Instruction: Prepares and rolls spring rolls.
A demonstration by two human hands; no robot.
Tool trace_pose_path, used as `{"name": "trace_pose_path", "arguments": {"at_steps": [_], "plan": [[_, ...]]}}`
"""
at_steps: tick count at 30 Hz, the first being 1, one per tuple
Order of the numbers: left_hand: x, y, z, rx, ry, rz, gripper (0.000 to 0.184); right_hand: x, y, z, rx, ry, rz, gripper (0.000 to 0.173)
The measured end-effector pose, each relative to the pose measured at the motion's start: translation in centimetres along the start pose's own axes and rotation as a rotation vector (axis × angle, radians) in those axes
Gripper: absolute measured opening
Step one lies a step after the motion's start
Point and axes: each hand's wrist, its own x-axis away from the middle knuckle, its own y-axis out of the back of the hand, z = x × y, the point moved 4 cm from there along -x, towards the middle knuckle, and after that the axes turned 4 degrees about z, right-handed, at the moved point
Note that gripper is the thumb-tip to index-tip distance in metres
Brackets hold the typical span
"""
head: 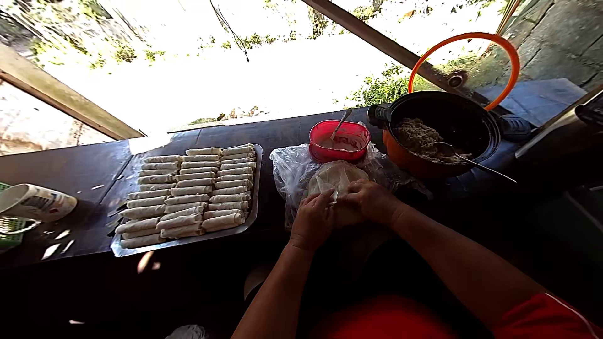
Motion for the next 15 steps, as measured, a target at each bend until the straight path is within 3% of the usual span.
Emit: {"name": "trace_pose_path", "arguments": {"at_steps": [5,15], "plan": [[-0.4,0.5,0.6,0.015,-0.106,0.055,0.039,-0.1,0.2,-0.7,-0.078,0.008,-0.052,0.029],[-1.9,0.1,1.7,0.411,0.078,0.144,0.054,-1.7,1.3,-1.5,-0.143,0.029,0.124,0.028]]}}
